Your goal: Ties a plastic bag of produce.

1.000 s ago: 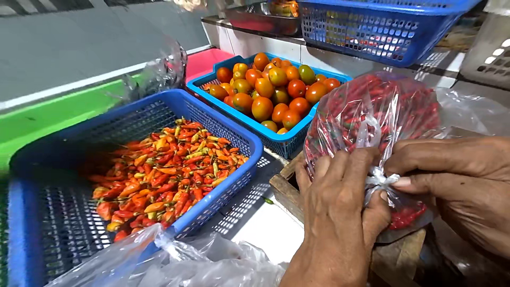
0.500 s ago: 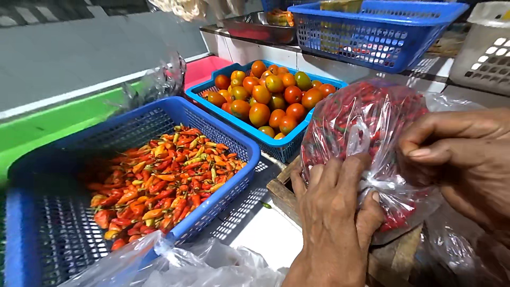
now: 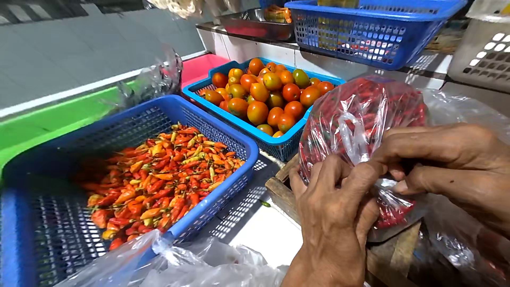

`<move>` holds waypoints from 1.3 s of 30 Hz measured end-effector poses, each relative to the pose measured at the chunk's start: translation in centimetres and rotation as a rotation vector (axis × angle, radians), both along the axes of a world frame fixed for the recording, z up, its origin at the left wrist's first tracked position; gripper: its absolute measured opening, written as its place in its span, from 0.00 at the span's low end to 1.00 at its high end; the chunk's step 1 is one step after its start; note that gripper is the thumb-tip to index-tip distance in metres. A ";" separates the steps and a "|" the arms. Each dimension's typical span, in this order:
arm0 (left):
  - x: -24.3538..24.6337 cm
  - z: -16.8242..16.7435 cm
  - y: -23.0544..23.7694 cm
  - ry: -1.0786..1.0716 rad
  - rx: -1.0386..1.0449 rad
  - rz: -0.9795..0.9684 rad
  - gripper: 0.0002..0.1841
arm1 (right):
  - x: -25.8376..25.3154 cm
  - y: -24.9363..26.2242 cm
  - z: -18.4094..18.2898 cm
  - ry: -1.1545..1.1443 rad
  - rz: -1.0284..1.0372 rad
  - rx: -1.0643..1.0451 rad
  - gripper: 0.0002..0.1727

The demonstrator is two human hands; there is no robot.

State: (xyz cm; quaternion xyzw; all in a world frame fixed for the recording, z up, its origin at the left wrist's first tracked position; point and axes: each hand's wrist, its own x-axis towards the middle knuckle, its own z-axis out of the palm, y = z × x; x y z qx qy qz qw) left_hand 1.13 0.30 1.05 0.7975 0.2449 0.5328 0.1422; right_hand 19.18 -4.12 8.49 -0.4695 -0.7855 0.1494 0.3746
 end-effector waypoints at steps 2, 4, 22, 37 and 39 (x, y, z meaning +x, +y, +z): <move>0.0 0.0 -0.1 0.012 -0.010 0.016 0.10 | -0.3 0.0 -0.2 -0.147 -0.040 0.093 0.07; 0.2 0.1 -0.2 0.030 -0.007 0.046 0.08 | -0.6 0.0 -0.4 -0.239 -0.072 0.174 0.07; 0.2 0.8 -0.2 0.016 -0.198 0.110 0.05 | -1.4 -0.4 -0.4 -0.226 -0.153 0.150 0.10; 0.3 1.2 0.0 0.018 -0.181 0.090 0.06 | -2.1 -0.5 -1.6 -0.192 -0.145 0.263 0.11; 0.2 1.2 0.1 0.021 -0.198 0.039 0.05 | -2.1 -0.5 -1.5 -0.151 -0.156 0.251 0.11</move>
